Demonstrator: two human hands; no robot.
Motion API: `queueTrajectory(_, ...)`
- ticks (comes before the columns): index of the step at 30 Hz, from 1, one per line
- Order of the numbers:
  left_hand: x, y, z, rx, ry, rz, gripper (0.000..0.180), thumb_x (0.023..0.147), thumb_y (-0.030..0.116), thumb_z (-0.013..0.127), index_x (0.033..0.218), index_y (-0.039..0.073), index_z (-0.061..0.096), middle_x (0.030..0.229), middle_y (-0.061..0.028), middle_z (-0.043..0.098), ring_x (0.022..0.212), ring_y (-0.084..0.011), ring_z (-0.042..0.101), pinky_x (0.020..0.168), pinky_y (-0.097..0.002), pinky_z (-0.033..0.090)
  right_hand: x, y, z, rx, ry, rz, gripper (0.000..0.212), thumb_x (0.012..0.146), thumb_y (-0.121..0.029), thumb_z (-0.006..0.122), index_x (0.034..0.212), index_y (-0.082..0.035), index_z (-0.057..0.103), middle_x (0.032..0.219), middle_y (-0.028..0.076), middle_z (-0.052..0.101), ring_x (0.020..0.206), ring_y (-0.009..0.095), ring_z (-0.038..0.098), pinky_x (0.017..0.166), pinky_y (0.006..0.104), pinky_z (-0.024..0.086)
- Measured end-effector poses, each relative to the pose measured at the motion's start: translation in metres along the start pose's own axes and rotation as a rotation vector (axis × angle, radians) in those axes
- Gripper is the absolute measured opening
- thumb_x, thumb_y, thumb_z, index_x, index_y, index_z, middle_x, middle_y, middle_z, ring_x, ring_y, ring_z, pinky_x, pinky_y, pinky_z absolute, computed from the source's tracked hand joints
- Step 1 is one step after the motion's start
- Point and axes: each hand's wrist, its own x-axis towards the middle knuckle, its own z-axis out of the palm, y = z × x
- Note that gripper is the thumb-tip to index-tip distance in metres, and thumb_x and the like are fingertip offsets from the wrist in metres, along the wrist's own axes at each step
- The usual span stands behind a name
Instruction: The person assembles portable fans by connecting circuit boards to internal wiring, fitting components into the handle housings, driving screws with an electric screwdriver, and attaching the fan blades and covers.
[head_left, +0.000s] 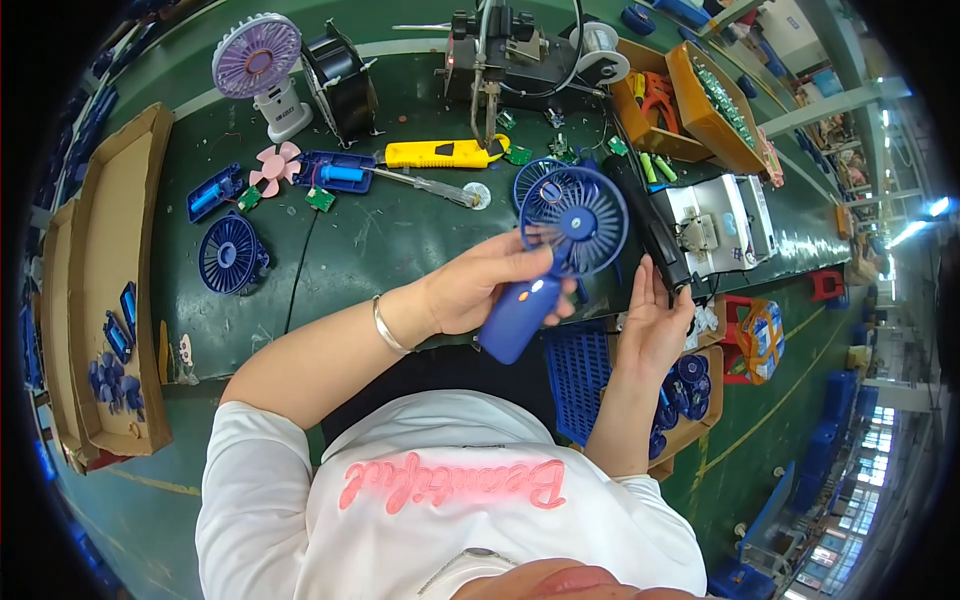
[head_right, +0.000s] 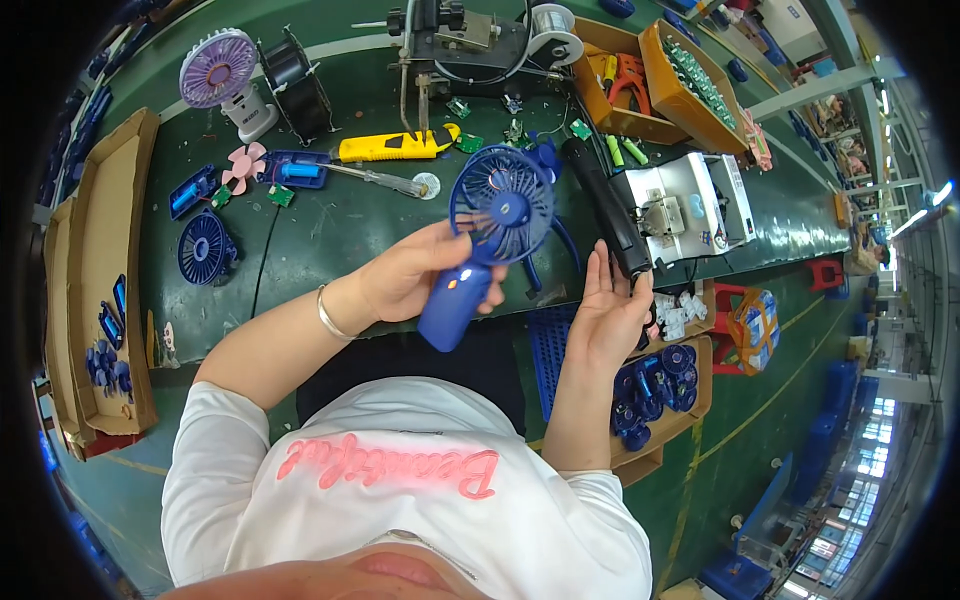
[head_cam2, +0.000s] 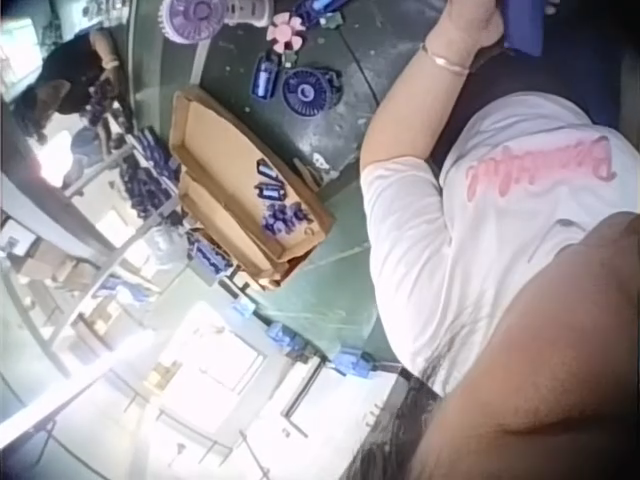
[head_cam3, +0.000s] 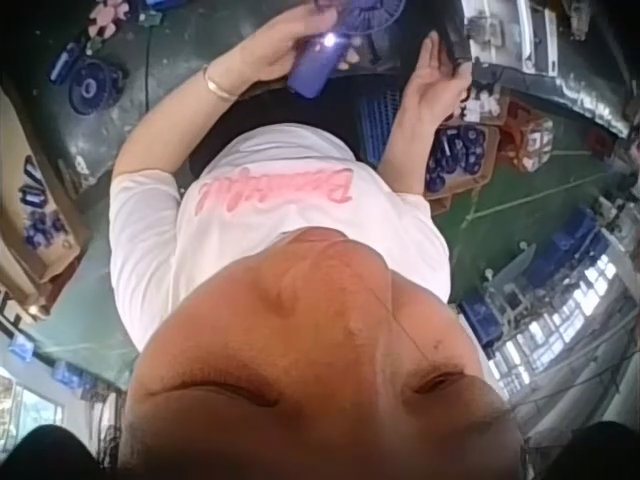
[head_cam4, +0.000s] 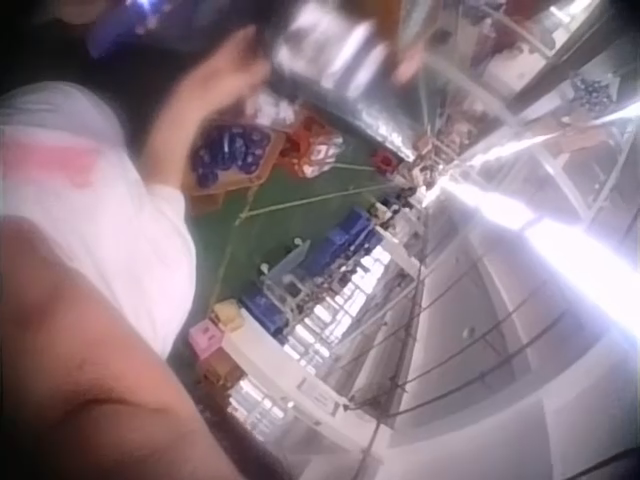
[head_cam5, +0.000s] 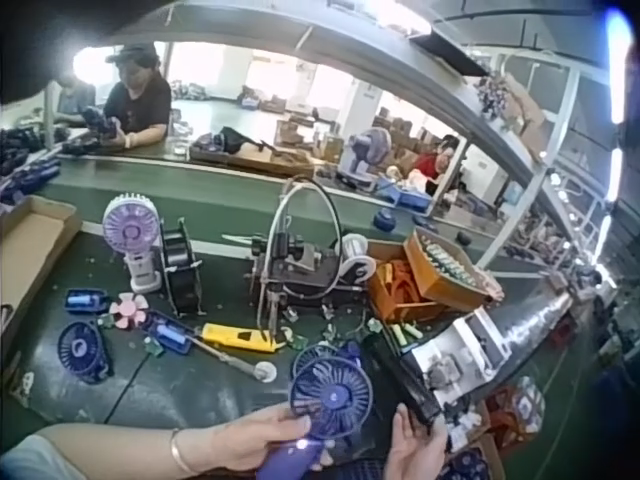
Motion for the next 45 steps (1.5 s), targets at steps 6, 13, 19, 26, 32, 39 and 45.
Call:
queueTrajectory(6, 0.001, 0.006, 0.001, 0.171, 0.124, -0.108, 0.066, 0.091, 0.068, 0.035, 0.091, 0.007, 0.057, 0.062, -0.0071, 0.057, 0.055, -0.0189, 0.059, 0.058, -0.0304, 0.051, -0.01, -0.03, 0.021, -0.514, -0.007, -0.607, 0.04, 0.101, -0.027, 0.036, 0.125, 0.003, 0.049, 0.095, 0.02, 0.063, 0.082, 0.025, 0.067, 0.075, 0.0289, 0.056)
queueTrajectory(13, -0.003, 0.005, -0.011, -0.024, -0.004, -0.077, 0.058, 0.095, 0.061, 0.034, 0.079, 0.009, 0.052, 0.055, -0.0041, 0.051, 0.048, -0.0174, 0.052, 0.05, -0.0283, 0.043, -0.03, -0.083, 0.061, -0.354, 0.212, -1.096, 0.04, 0.093, -0.031, 0.038, 0.083, 0.002, 0.059, 0.084, 0.013, 0.056, 0.073, 0.019, 0.058, 0.063, 0.0263, 0.052)
queueTrajectory(19, 0.004, 0.006, 0.001, 0.057, 0.215, -0.15, 0.059, 0.095, 0.063, 0.032, 0.08, 0.009, 0.052, 0.059, -0.004, 0.052, 0.054, -0.0162, 0.054, 0.054, -0.0284, 0.045, -0.016, -0.057, 0.07, -0.586, -0.567, -1.185, 0.056, 0.096, -0.045, 0.031, 0.08, 0.0, 0.06, 0.067, 0.011, 0.055, 0.062, 0.02, 0.05, 0.06, 0.0318, 0.039)
queueTrajectory(26, 0.003, -0.001, -0.006, 0.027, -0.088, -0.093, 0.062, 0.077, 0.0, 0.073, 0.131, 0.003, 0.043, 0.114, -0.0085, 0.057, 0.104, -0.0185, 0.058, 0.095, -0.0334, 0.049, 0.032, -0.007, 0.06, 0.031, -1.544, 0.138, 0.117, 0.065, -0.087, 0.052, 0.117, 0.017, 0.044, 0.071, 0.021, 0.062, 0.061, 0.027, 0.062, 0.056, 0.0367, 0.049)
queueTrajectory(32, 0.003, -0.002, -0.007, 0.057, -0.007, -0.053, 0.052, 0.085, 0.006, 0.068, 0.131, 0.003, 0.045, 0.117, -0.0092, 0.057, 0.105, -0.0193, 0.059, 0.095, -0.0327, 0.048, 0.026, -0.008, 0.052, 0.065, -1.632, 0.05, 0.102, 0.067, -0.082, 0.058, 0.114, 0.008, 0.05, 0.061, 0.01, 0.061, 0.052, 0.024, 0.06, 0.056, 0.0325, 0.048)
queueTrajectory(39, 0.004, -0.002, -0.013, 0.028, 0.007, -0.048, 0.038, 0.096, 0.034, 0.055, 0.122, 0.007, 0.049, 0.112, -0.0089, 0.061, 0.099, -0.0203, 0.062, 0.088, -0.0381, 0.052, -0.02, -0.006, 0.056, -0.29, -1.053, -0.07, 0.084, 0.085, -0.075, 0.04, 0.117, 0.002, 0.049, 0.076, 0.011, 0.054, 0.068, 0.022, 0.055, 0.071, 0.0379, 0.049)
queueTrajectory(45, 0.0, -0.002, -0.004, 0.172, -0.027, -0.1, 0.043, 0.09, 0.035, 0.065, 0.118, 0.01, 0.043, 0.098, -0.004, 0.053, 0.079, -0.0126, 0.059, 0.07, -0.0277, 0.052, -0.015, 0.004, 0.054, -0.181, -0.839, -0.136, 0.082, 0.087, -0.075, 0.032, 0.114, 0.0, 0.05, 0.066, 0.009, 0.051, 0.052, 0.019, 0.051, 0.057, 0.0345, 0.049)
